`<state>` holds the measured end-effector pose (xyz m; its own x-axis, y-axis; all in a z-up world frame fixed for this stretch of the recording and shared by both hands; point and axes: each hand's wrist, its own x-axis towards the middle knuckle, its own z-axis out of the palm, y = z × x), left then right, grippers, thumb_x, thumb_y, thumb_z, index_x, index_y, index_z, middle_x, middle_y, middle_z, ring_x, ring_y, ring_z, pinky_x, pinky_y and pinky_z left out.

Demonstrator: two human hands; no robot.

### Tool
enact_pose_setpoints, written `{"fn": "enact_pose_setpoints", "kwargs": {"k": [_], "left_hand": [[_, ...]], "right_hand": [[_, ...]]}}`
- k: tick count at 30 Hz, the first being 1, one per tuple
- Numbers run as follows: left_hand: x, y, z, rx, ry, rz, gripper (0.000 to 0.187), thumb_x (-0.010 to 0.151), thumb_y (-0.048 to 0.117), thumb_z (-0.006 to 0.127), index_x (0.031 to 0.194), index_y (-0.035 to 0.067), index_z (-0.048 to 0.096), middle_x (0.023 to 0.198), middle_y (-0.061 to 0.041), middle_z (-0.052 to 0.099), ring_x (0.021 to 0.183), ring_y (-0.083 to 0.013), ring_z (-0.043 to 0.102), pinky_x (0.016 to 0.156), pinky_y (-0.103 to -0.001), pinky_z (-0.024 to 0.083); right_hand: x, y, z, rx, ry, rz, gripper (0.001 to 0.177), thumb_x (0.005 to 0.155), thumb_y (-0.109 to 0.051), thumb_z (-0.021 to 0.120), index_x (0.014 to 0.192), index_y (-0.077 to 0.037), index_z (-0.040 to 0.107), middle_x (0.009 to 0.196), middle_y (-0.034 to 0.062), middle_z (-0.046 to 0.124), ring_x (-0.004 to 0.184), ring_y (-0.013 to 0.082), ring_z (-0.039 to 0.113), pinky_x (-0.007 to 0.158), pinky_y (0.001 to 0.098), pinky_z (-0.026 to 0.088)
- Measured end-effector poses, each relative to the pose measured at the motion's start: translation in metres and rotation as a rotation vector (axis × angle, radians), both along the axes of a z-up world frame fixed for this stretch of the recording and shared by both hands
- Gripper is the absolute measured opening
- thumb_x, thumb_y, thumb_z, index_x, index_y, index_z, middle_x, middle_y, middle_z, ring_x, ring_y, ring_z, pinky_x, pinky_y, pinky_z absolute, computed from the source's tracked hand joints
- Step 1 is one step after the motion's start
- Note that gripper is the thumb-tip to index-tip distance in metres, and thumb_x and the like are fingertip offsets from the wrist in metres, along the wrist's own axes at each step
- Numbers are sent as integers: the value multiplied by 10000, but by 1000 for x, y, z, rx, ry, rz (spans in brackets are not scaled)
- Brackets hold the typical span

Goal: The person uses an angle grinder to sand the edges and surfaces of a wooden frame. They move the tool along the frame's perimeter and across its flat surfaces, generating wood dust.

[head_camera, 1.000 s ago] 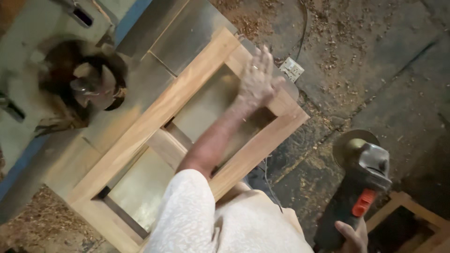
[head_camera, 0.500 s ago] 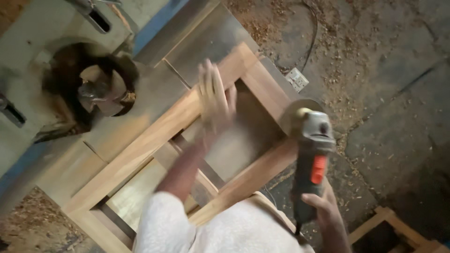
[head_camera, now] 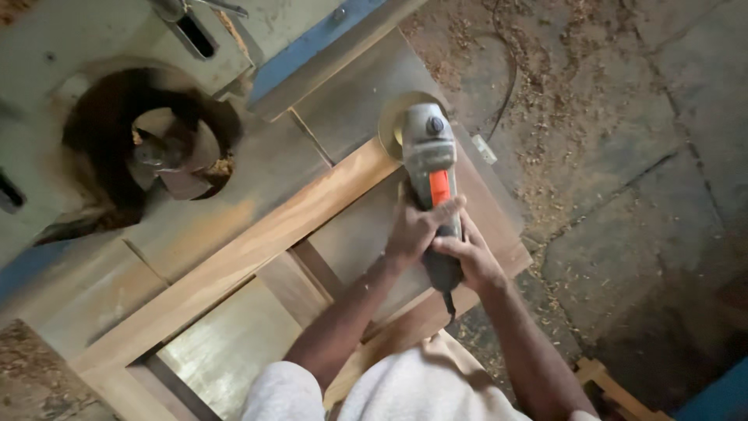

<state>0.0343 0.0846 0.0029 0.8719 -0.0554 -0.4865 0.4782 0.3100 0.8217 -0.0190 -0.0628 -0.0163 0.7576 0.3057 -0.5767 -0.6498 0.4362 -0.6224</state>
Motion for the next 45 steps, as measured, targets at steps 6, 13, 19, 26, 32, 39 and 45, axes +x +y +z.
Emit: {"fn": "enact_pose_setpoints", "kwargs": {"k": [6,13,19,26,32,39,45], "left_hand": [[23,-15,3,-42,-43,9,677,780,275,878,1275,-27,526,1089,-117,670,919,-179,666,827,-330,579],[8,-30,-5,-21,-49,-11,685,798,278,854,1308,-4,493,1111,-102,673,960,-168,679,851,-322,581],[-10,-43,-2,-45,-71,-38,737,812,291,855,1358,-8,461,1151,-118,650,1003,-176,659,880,-326,571],[-33,-64,0,-45,-84,-57,747,810,283,854,1370,-14,458,1151,-122,651,1010,-199,661,890,-334,567],[-68,-88,1,-138,-27,-64,792,800,277,853,1407,-6,431,1194,-125,627,1052,-202,638,920,-335,555],[-114,-103,5,-39,-41,-164,839,811,275,849,1459,6,388,1286,-112,583,1165,-212,601,1002,-341,518],[-149,-115,4,-119,-9,-255,746,825,291,831,1412,-7,480,1234,-140,607,1103,-245,607,968,-362,533]], "right_hand": [[-8,1,0,30,68,-152,686,1007,-275,552,1605,-184,229,1250,110,603,981,209,694,784,386,618],[-23,-15,-4,-58,43,-137,648,1020,-280,549,1593,-187,259,1161,100,615,847,199,681,637,360,608],[-39,-26,6,-142,77,-138,659,992,-306,552,1576,-214,259,1060,132,633,721,245,689,562,385,602],[-65,-48,10,-156,136,-146,633,973,-317,556,1530,-198,280,1027,167,637,727,285,701,583,418,610],[-104,-67,13,-138,140,-195,651,967,-298,564,1532,-149,277,1105,147,627,820,277,696,653,419,613],[-152,-82,20,-75,58,-204,762,956,-326,620,1588,-144,234,1159,143,606,879,253,660,678,397,592],[-193,-94,23,-73,77,-257,740,956,-303,622,1579,-129,262,1211,125,606,954,239,669,760,387,600]]}}
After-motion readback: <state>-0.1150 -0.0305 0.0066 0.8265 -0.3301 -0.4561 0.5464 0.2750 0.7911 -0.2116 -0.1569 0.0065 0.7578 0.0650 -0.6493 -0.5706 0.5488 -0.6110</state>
